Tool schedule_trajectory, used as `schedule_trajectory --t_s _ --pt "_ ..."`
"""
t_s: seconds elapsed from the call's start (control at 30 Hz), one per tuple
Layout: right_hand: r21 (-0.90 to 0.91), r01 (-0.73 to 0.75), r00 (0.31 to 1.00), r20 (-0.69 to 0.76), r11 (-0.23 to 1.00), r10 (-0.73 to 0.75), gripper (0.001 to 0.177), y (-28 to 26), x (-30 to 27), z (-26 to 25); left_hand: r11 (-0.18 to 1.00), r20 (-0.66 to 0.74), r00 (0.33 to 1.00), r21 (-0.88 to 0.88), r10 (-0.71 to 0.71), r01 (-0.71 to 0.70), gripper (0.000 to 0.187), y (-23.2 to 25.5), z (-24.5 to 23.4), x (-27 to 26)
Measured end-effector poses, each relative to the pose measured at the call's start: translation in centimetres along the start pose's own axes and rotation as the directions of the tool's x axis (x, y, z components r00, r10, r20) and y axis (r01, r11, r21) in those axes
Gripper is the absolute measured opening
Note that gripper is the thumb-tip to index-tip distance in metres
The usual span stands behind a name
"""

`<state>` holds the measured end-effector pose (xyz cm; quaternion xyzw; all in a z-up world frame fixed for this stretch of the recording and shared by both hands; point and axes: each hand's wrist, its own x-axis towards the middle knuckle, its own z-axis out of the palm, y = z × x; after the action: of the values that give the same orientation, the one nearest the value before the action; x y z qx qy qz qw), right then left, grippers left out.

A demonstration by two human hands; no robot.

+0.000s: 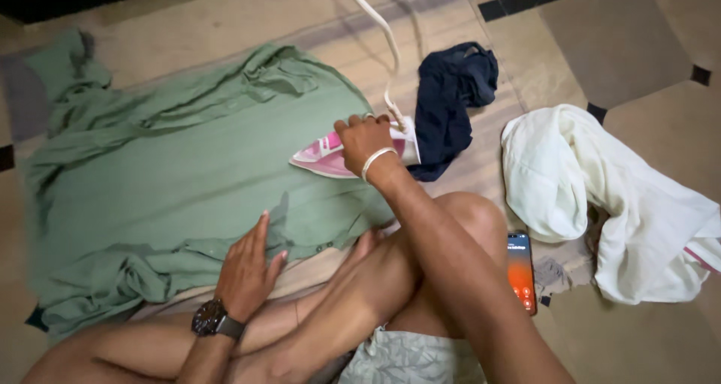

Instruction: The person irons a light green shirt laid out on the floor using a pink electric iron. They smooth the fabric with one hand while moving the iron back and forth with the other, covering the main body of the shirt.

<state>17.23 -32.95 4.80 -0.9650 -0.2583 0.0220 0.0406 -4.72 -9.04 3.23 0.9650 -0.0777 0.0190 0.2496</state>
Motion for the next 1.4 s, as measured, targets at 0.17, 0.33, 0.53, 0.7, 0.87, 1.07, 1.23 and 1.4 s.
schedule_trajectory --t_s 0.17,0.33,0.53,0.7,0.87,1.07,1.23,1.4 --pt "0.056 0.195 0.975 -0.118 0.979 -0.187 0.043 -2.5 -0.2 0.0 0.998 -0.06 0.996 -0.027 0.063 -0.065 0.079 2.7 -0.3 1.6" --pt "0.259 0.4 0.904 -0.268 0.879 -0.332 0.048 -5.6 0.2 0.4 0.999 -0.126 0.991 0.016 0.045 -0.043 0.08 2.8 -0.7 3.9" --pt "0.264 0.4 0.914 -0.187 0.878 -0.36 0.042 -6.3 1.1 0.0 0.999 -0.118 0.993 0.034 -0.023 0.027 0.077 0.8 0.4 6.9" --pt "0.27 0.328 0.945 -0.098 0.905 -0.313 0.042 -5.1 2.0 -0.5 0.999 -0.16 0.986 0.015 -0.034 0.037 0.059 0.6 1.5 9.7" --pt "0.252 0.196 0.979 0.007 0.948 -0.205 0.044 -2.3 3.4 -1.0 0.989 -0.061 0.988 -0.045 -0.141 0.138 0.047 0.7 2.8 15.0" --pt "0.205 0.048 0.986 -0.168 0.978 -0.014 0.043 0.0 4.5 -0.4 0.997 -0.267 0.961 -0.013 0.069 -0.075 0.048 -0.3 5.5 21.7" --pt "0.124 -0.128 0.95 -0.27 0.984 0.158 0.041 -0.3 5.7 0.3 0.995 -0.277 0.958 -0.036 0.076 -0.09 0.065 -1.7 6.5 26.1" --pt "0.099 -0.239 0.924 -0.281 0.966 0.257 0.041 -0.3 8.3 0.6 0.96 -0.205 0.941 -0.129 -0.27 0.248 0.067 -3.9 8.3 25.9"
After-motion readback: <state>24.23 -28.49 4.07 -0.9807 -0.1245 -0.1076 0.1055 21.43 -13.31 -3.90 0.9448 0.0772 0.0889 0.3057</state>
